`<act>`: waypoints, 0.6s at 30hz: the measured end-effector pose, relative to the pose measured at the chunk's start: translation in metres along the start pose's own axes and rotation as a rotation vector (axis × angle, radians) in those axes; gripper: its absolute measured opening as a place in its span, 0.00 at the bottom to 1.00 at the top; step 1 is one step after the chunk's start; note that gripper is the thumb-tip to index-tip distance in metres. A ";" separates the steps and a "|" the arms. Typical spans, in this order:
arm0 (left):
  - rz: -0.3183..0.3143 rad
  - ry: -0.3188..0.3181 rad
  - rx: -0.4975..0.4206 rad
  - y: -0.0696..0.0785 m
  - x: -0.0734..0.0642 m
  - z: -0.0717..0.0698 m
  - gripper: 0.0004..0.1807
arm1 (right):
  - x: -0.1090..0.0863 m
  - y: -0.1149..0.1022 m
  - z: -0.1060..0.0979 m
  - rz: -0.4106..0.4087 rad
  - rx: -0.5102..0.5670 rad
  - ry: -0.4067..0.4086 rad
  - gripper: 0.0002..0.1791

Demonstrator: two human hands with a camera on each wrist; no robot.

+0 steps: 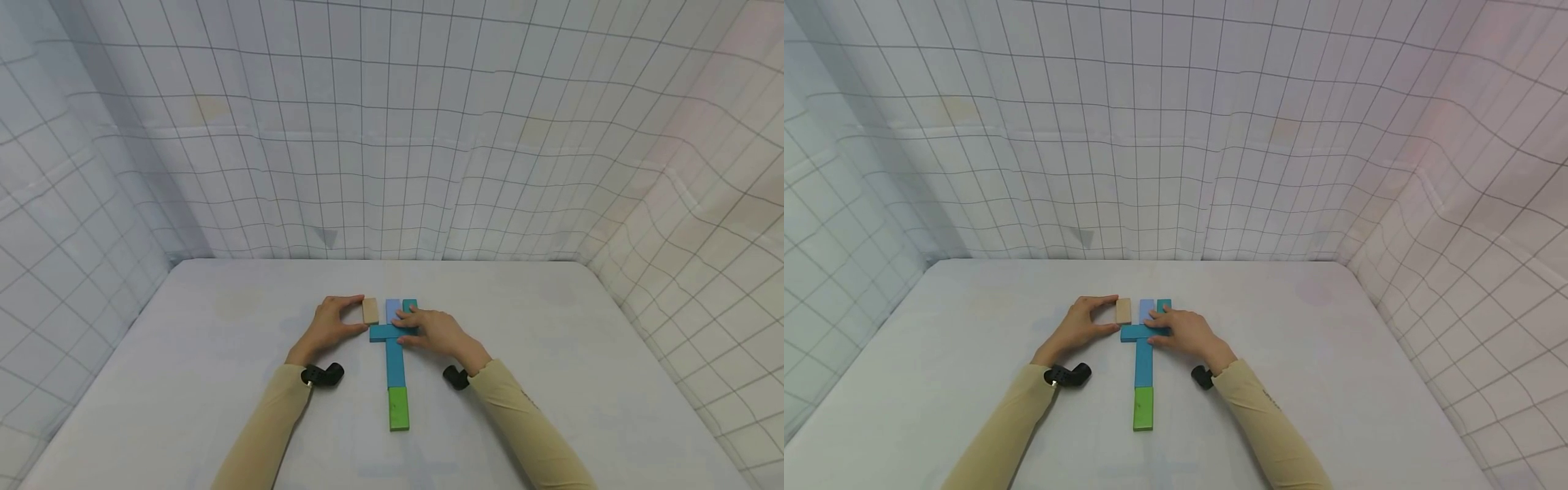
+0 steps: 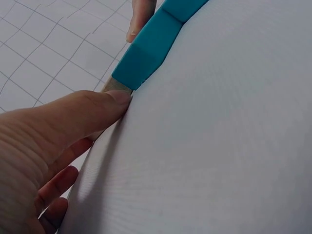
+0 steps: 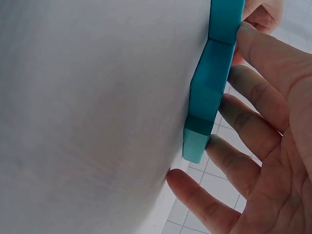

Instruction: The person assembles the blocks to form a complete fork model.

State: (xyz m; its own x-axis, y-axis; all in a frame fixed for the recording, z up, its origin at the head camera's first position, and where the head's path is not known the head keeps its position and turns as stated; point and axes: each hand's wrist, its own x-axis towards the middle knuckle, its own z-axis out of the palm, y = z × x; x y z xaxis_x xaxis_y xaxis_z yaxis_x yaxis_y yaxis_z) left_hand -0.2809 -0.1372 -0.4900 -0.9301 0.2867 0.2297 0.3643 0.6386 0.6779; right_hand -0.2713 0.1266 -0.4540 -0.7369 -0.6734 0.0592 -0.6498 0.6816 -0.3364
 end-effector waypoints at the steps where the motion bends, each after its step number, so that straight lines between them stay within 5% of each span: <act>1: -0.002 -0.001 -0.004 0.000 0.000 0.000 0.34 | 0.000 0.000 0.000 -0.001 -0.002 0.001 0.28; 18: 0.040 -0.010 -0.004 0.001 0.000 0.000 0.33 | -0.001 -0.001 0.000 -0.006 -0.010 0.012 0.27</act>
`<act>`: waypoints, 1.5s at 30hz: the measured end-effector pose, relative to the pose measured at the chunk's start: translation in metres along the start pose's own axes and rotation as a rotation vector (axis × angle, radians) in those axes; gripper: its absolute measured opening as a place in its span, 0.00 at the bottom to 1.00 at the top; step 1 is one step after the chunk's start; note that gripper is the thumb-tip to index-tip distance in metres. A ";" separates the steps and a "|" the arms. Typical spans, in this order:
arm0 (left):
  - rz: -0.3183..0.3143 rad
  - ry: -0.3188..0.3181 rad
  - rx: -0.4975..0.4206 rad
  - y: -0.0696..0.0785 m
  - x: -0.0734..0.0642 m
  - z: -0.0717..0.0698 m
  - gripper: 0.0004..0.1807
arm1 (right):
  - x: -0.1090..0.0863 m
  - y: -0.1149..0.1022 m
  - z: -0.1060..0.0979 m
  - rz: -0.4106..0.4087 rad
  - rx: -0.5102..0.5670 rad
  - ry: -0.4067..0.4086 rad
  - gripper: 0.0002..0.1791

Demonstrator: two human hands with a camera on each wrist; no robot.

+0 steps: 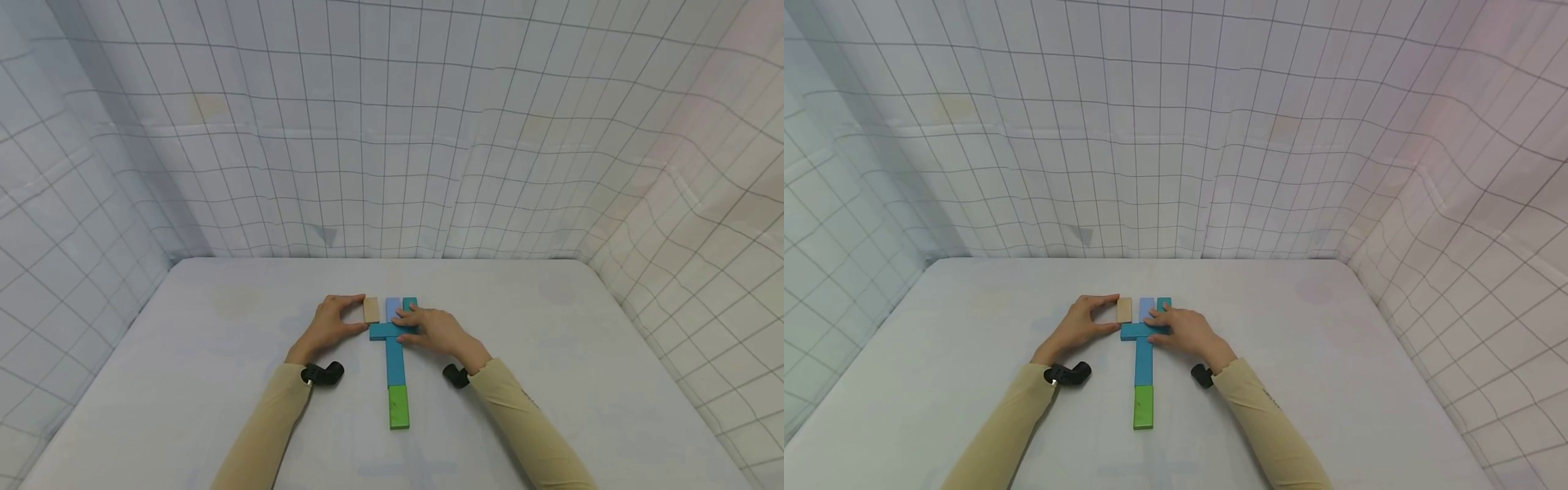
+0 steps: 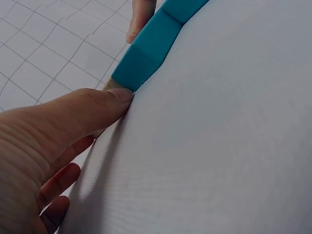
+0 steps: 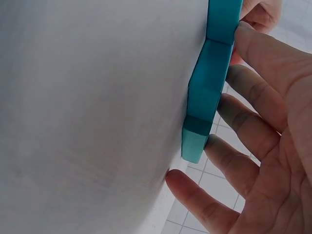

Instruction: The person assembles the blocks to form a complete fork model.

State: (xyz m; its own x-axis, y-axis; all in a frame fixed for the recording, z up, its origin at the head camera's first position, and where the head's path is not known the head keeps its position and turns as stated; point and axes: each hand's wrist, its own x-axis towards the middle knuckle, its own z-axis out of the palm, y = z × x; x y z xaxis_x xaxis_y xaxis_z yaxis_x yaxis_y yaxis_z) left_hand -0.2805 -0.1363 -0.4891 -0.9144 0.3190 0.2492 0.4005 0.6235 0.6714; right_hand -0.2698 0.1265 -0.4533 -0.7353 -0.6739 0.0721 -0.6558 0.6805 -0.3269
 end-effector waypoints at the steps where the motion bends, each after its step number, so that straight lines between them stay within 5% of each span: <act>1: -0.001 -0.002 0.000 0.000 0.000 0.000 0.33 | 0.000 0.000 0.000 0.002 0.002 -0.001 0.27; 45: -0.024 -0.025 0.032 0.000 -0.001 0.001 0.34 | -0.001 -0.001 -0.001 0.016 0.021 -0.003 0.27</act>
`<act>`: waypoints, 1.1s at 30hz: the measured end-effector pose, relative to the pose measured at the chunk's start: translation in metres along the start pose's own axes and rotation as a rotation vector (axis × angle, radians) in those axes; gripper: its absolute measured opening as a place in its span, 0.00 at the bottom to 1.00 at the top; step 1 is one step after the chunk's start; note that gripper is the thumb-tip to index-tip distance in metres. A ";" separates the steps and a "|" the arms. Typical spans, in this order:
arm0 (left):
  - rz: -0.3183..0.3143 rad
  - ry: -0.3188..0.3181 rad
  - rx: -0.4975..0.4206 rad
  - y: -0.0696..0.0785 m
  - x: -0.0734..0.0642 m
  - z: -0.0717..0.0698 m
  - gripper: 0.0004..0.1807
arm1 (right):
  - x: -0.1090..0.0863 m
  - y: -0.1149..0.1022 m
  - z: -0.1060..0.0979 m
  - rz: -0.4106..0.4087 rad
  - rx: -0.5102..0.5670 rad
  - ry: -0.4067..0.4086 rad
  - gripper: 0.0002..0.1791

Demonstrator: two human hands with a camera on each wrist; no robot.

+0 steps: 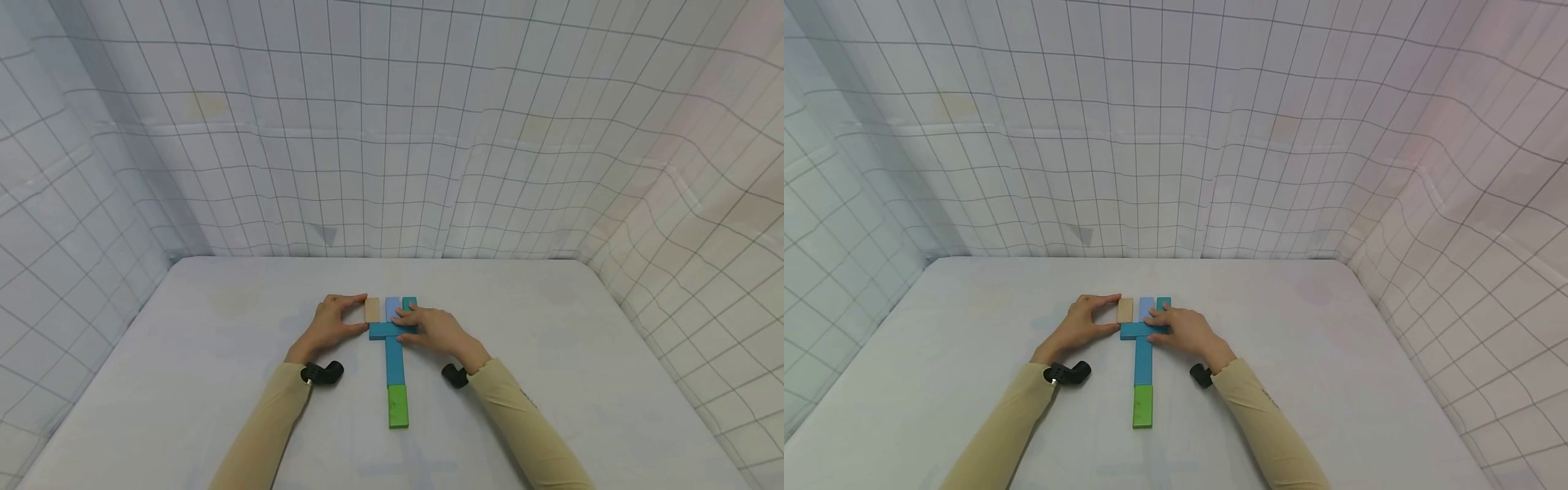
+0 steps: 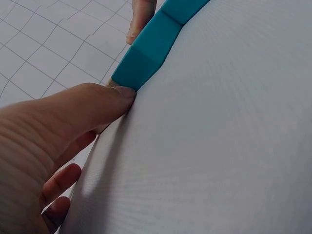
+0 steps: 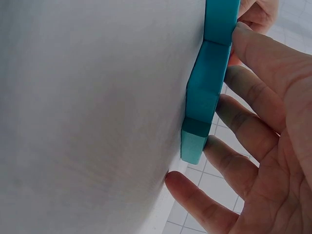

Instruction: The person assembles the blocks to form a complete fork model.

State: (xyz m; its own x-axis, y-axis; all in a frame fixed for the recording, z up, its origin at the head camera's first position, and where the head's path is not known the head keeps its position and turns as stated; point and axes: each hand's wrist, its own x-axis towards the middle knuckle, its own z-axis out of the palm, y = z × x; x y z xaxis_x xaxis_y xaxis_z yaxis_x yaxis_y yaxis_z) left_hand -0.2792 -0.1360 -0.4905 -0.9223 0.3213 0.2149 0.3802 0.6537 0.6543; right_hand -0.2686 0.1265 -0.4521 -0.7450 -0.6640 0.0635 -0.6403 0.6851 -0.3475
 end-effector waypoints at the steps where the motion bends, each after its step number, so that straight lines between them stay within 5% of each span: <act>1: 0.001 0.001 0.003 0.000 0.000 0.000 0.34 | 0.000 0.000 0.000 0.000 0.002 0.000 0.27; 33: 0.016 -0.019 0.000 0.001 0.002 0.004 0.34 | -0.002 -0.001 -0.004 0.018 0.006 -0.020 0.27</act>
State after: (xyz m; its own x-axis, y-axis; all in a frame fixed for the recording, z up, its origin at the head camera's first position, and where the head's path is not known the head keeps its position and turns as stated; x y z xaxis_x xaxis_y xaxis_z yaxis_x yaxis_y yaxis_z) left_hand -0.2802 -0.1326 -0.4923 -0.9145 0.3446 0.2119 0.3951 0.6480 0.6512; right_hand -0.2674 0.1287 -0.4479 -0.7525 -0.6574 0.0385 -0.6254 0.6951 -0.3544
